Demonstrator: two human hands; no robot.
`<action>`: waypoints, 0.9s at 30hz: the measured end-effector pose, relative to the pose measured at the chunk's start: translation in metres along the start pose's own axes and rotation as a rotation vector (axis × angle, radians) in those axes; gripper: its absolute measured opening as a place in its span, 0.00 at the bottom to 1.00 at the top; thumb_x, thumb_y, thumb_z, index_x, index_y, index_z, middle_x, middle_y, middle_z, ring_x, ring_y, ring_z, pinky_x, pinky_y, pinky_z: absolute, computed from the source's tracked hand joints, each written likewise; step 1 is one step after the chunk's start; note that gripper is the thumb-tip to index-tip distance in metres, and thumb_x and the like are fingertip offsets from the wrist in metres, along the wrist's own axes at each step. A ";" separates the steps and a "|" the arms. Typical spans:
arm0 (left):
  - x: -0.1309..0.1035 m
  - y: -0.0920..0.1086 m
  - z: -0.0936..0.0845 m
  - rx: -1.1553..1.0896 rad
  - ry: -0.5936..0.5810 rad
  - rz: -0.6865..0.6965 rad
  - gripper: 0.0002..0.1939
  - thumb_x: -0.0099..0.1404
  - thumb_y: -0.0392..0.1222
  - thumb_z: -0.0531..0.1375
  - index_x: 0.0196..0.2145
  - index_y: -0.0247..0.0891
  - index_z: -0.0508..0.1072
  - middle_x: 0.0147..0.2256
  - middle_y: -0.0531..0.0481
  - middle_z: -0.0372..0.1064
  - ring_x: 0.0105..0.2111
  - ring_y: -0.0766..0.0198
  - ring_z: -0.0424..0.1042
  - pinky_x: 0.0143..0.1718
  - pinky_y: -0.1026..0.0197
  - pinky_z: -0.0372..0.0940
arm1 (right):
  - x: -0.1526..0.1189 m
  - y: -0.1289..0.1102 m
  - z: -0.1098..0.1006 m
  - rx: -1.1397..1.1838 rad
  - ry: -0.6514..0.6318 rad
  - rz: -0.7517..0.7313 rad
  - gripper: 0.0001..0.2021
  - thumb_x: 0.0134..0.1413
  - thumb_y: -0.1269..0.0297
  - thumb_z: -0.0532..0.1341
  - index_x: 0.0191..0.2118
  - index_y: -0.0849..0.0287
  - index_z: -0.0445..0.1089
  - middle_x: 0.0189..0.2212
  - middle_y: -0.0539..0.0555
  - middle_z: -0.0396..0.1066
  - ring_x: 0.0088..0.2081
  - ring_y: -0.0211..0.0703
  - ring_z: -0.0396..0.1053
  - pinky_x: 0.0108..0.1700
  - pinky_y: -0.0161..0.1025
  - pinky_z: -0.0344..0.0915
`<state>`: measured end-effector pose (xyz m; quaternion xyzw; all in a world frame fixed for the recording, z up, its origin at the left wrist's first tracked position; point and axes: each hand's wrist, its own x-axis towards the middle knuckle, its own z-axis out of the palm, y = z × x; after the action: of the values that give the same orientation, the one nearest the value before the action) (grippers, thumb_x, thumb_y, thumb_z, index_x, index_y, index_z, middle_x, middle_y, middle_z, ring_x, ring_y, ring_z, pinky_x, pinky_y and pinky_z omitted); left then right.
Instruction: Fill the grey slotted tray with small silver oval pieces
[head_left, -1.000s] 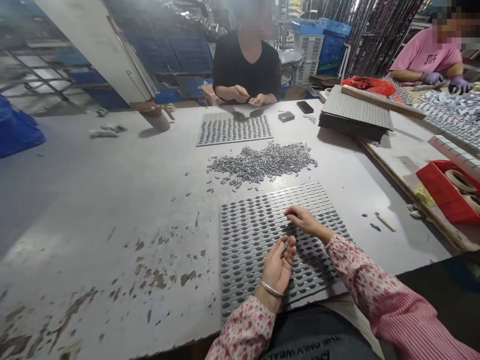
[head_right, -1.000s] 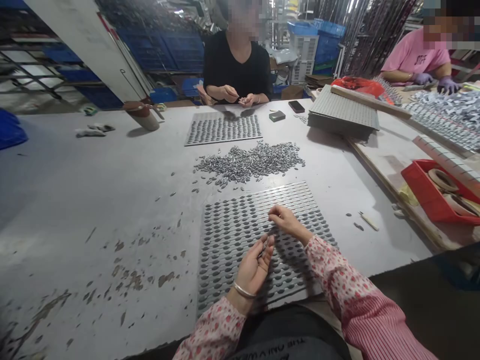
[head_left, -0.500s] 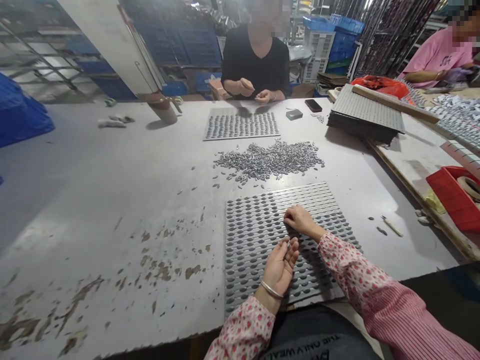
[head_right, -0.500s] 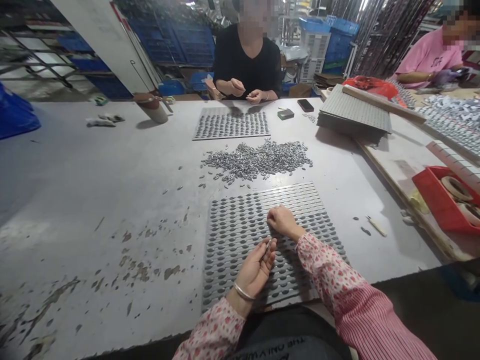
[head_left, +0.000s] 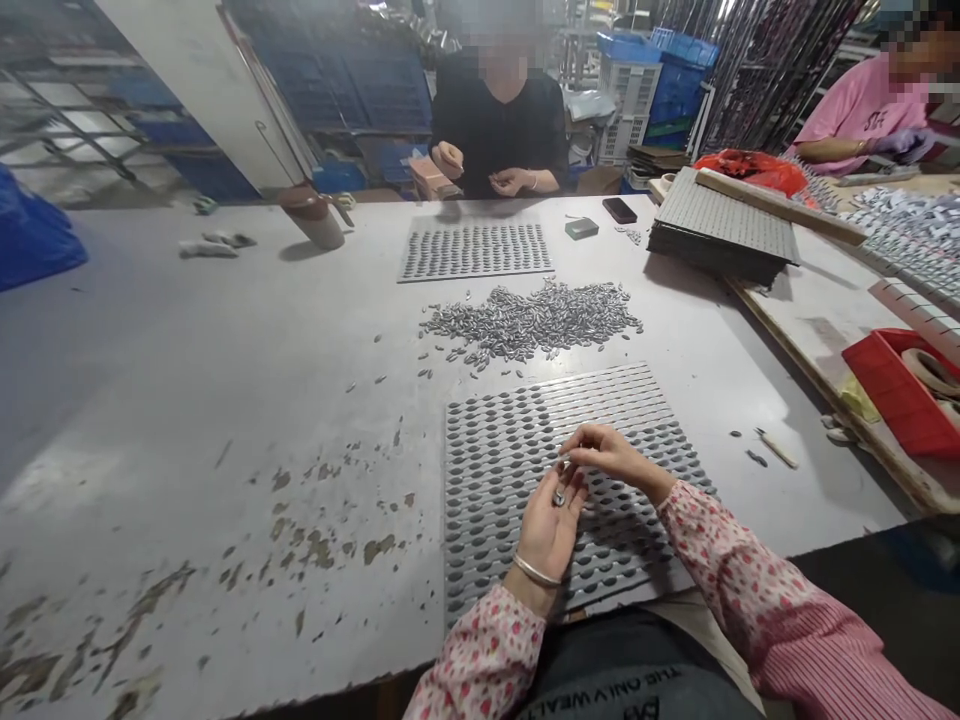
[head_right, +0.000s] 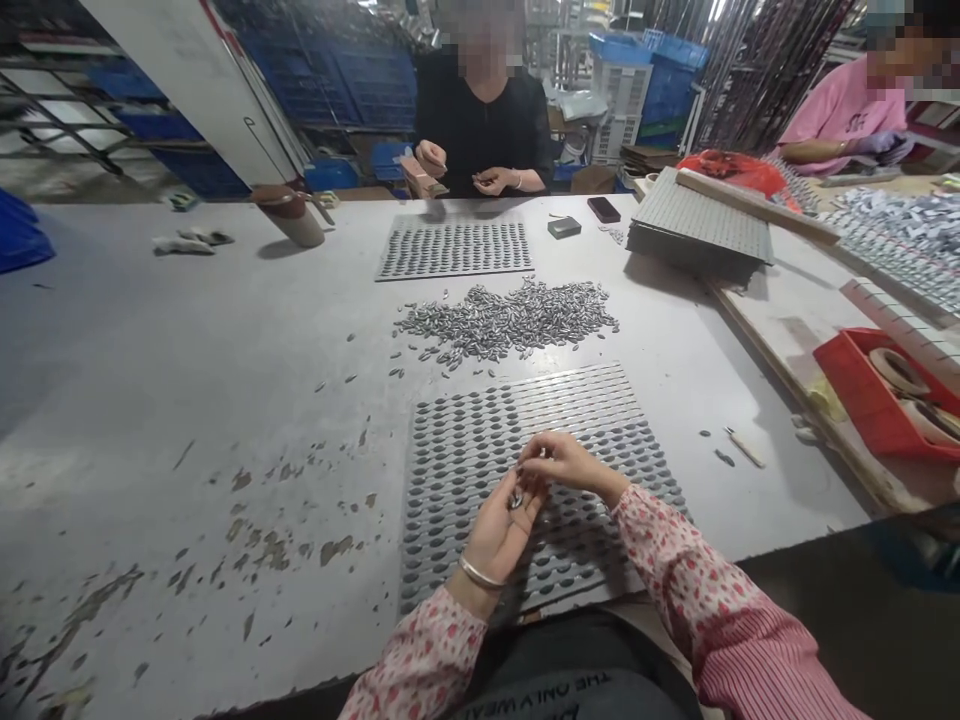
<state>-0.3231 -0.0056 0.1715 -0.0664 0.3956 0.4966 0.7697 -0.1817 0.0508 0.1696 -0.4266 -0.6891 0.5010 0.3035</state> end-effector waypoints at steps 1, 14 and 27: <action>-0.001 0.002 0.001 -0.014 0.019 -0.007 0.07 0.63 0.31 0.52 0.34 0.31 0.71 0.36 0.41 0.72 0.38 0.62 0.73 0.42 0.59 0.68 | 0.003 0.005 -0.002 0.069 0.065 0.041 0.09 0.54 0.60 0.57 0.34 0.60 0.69 0.32 0.53 0.71 0.34 0.39 0.67 0.37 0.37 0.63; -0.016 0.006 0.006 -0.023 0.092 -0.174 0.10 0.63 0.25 0.48 0.36 0.28 0.68 0.32 0.40 0.71 0.29 0.67 0.73 0.31 0.66 0.69 | 0.039 0.049 -0.009 -0.670 0.075 0.096 0.05 0.50 0.69 0.59 0.33 0.59 0.72 0.29 0.51 0.72 0.34 0.40 0.65 0.38 0.35 0.57; -0.006 0.008 -0.001 -0.097 0.000 -0.188 0.08 0.63 0.33 0.52 0.37 0.31 0.71 0.39 0.41 0.72 0.39 0.60 0.72 0.38 0.59 0.69 | 0.032 0.015 -0.001 -0.660 0.128 0.059 0.04 0.52 0.69 0.59 0.31 0.61 0.71 0.29 0.53 0.69 0.35 0.41 0.62 0.41 0.37 0.58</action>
<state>-0.3311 -0.0065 0.1769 -0.1406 0.3631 0.4409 0.8087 -0.1907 0.0822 0.1551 -0.5523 -0.7811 0.2316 0.1769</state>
